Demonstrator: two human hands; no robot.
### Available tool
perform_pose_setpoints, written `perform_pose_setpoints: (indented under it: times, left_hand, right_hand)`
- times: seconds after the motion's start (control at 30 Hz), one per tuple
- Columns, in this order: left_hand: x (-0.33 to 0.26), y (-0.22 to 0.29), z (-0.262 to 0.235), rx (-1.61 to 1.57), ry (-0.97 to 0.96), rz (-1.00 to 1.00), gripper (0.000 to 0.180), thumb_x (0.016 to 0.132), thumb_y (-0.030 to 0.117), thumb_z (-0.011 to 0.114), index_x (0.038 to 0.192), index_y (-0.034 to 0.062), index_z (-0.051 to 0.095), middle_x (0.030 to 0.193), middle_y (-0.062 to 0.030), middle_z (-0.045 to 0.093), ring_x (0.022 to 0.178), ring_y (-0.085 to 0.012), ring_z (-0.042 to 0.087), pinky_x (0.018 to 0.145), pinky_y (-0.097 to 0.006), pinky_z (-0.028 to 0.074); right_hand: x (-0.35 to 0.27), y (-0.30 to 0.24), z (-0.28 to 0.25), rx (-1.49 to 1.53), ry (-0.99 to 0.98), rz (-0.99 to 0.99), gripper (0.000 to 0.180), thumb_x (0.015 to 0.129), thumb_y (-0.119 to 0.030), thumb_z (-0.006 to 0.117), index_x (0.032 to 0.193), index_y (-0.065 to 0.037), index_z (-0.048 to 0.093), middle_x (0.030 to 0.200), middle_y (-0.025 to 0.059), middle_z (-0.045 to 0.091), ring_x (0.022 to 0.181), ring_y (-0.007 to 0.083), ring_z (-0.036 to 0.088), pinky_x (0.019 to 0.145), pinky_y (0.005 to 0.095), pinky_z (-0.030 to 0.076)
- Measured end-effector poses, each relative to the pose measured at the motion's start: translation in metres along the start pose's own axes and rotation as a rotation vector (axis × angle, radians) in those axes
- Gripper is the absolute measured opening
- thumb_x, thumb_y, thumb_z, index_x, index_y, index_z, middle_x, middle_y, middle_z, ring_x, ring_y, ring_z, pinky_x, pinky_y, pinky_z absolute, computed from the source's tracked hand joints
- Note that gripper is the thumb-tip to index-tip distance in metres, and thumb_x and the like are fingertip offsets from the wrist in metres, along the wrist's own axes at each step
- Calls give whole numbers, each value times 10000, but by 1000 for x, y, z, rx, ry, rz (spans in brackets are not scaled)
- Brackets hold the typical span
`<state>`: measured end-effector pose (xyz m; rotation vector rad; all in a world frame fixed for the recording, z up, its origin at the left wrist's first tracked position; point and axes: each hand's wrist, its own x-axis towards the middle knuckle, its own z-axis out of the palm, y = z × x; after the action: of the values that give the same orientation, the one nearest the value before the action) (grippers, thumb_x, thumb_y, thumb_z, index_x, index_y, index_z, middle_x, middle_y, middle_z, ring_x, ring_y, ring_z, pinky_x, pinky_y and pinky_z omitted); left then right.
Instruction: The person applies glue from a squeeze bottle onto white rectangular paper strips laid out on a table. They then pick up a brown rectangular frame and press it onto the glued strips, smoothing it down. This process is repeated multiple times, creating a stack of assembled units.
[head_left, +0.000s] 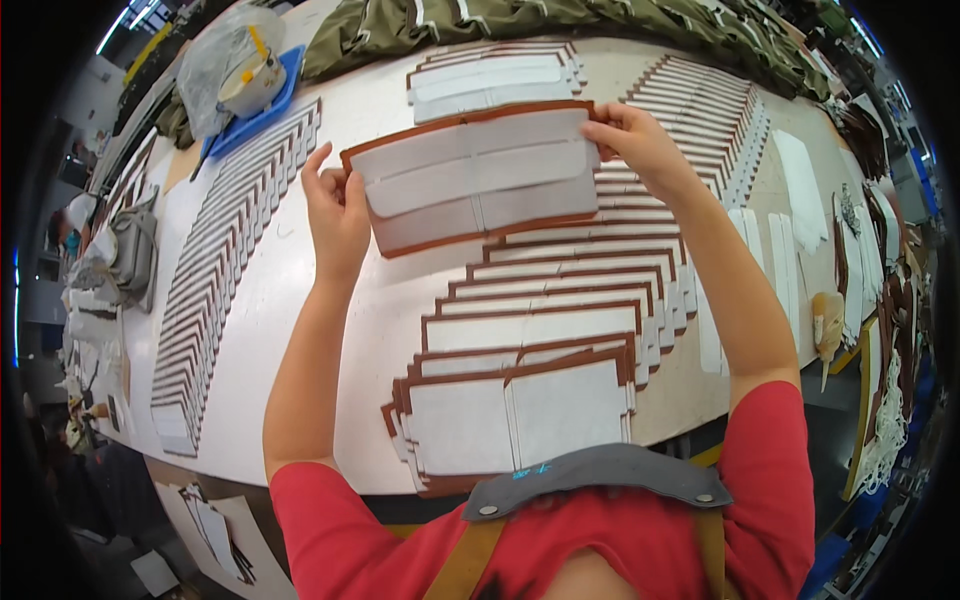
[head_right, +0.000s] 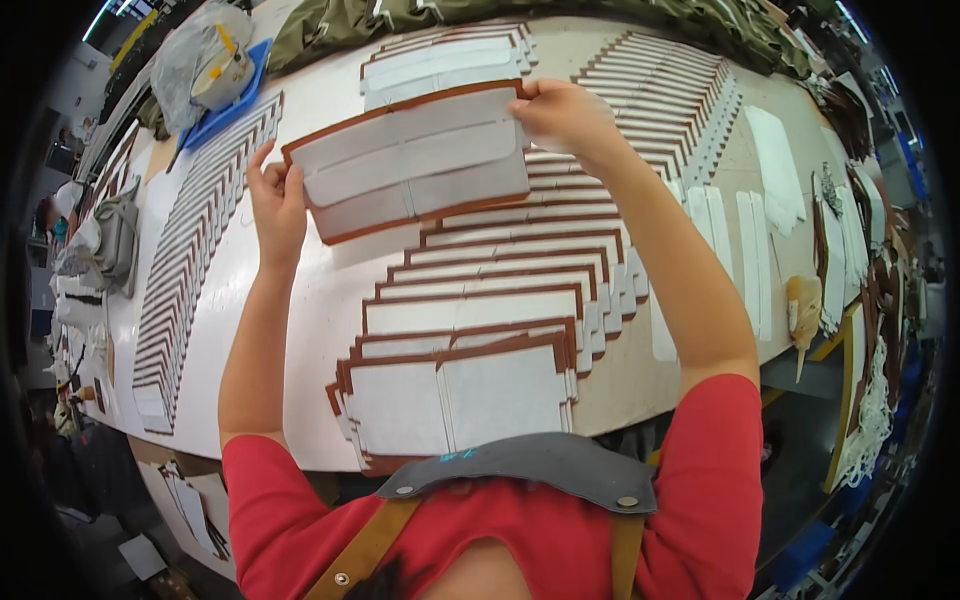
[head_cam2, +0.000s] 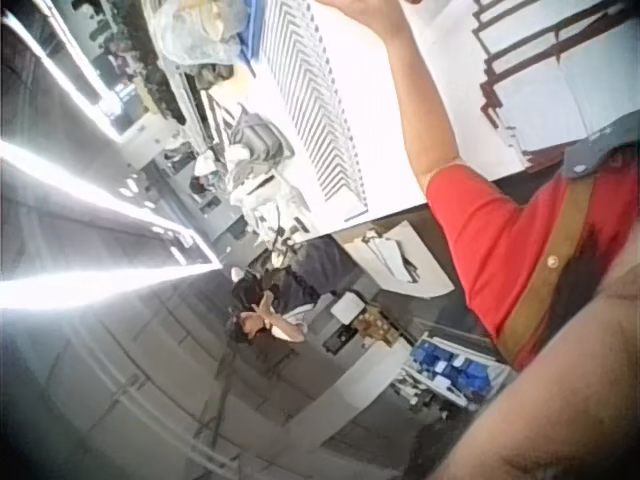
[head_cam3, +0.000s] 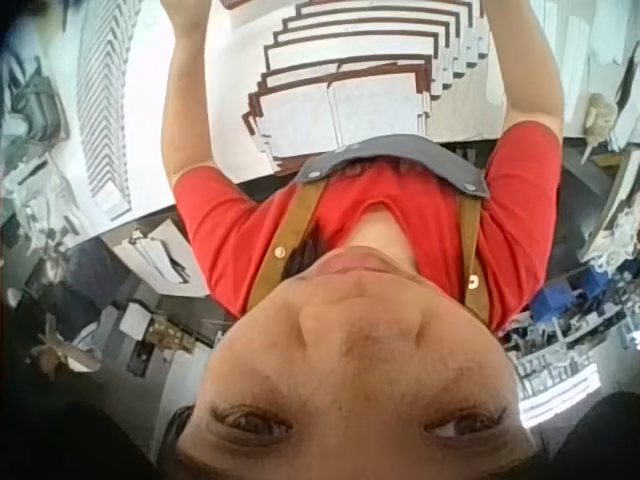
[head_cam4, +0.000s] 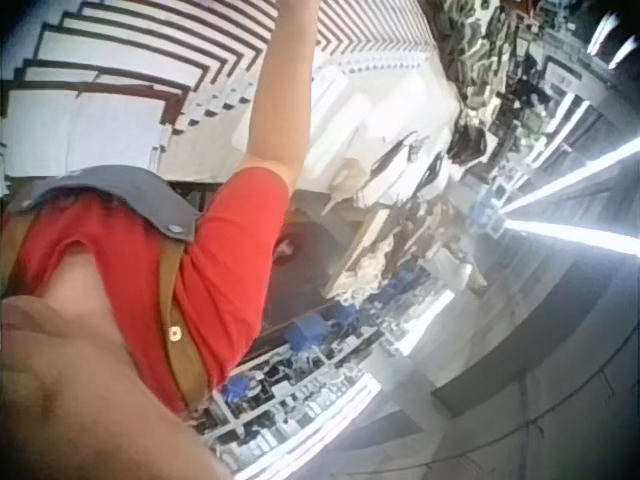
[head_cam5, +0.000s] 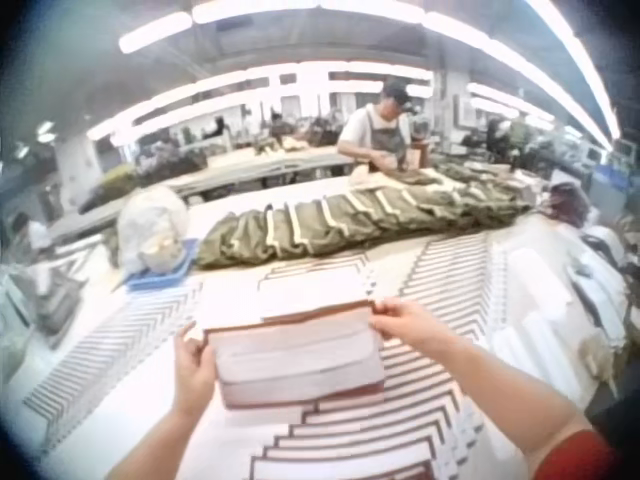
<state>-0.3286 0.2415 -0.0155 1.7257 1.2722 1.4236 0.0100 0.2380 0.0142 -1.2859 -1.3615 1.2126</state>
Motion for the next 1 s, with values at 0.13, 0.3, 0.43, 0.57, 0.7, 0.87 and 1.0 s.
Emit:
perform_pose_setpoints:
  times: [0.13, 0.3, 0.43, 0.57, 0.7, 0.87, 1.0]
  left_hand:
    - [76, -40, 29, 208, 49, 36, 438, 879, 60, 499, 1279, 7, 331, 742, -62, 524, 641, -143, 510, 629, -284, 426]
    - [133, -78, 77, 434, 13, -51, 456, 875, 81, 476, 1299, 31, 318, 774, -99, 576, 690, -255, 591, 665, -374, 458]
    - [135, -93, 83, 566, -38, -106, 440, 882, 106, 462, 1294, 47, 321, 819, -123, 609, 771, -316, 612, 711, -420, 462]
    - [134, -95, 85, 568, -49, -113, 438, 881, 109, 467, 1293, 57, 325, 875, -148, 633, 808, -335, 618, 734, -426, 465]
    - [139, -99, 81, 581, -63, -104, 441, 880, 110, 475, 1292, 60, 328, 917, -176, 639, 837, -360, 617, 753, -440, 466]
    - [142, -93, 84, 620, -70, -147, 440, 880, 109, 479, 1290, 59, 329, 963, -196, 630, 880, -380, 608, 774, -450, 466]
    - [146, -93, 86, 669, -74, -132, 430, 883, 116, 478, 1283, 59, 333, 1056, -206, 600, 920, -381, 598, 786, -450, 466]
  right_hand:
    - [104, 36, -6, 108, 109, 7, 209, 831, -143, 612, 980, 2, 592, 865, 42, 608, 694, 113, 517, 634, 256, 442]
    - [171, 68, -16, -120, 402, -46, 318, 722, -144, 681, 964, -16, 522, 808, 75, 593, 717, 153, 572, 649, 301, 463]
    - [181, 85, -5, -479, 482, -62, 353, 734, -140, 648, 1019, -26, 474, 807, 128, 601, 756, 251, 606, 694, 350, 468]
    - [179, 86, -5, -517, 458, -89, 357, 745, -137, 622, 1042, -41, 449, 786, 145, 608, 764, 308, 604, 716, 375, 463]
    - [176, 82, -4, -526, 438, -105, 305, 758, -128, 605, 1028, -66, 477, 767, 138, 610, 750, 311, 601, 696, 381, 456]
    - [172, 81, -3, -600, 378, -151, 116, 786, -104, 570, 888, -50, 560, 767, 145, 606, 728, 316, 586, 672, 395, 450]
    - [175, 90, -3, -654, 417, -257, 85, 807, -118, 569, 843, -45, 590, 811, 159, 592, 769, 330, 583, 676, 409, 461]
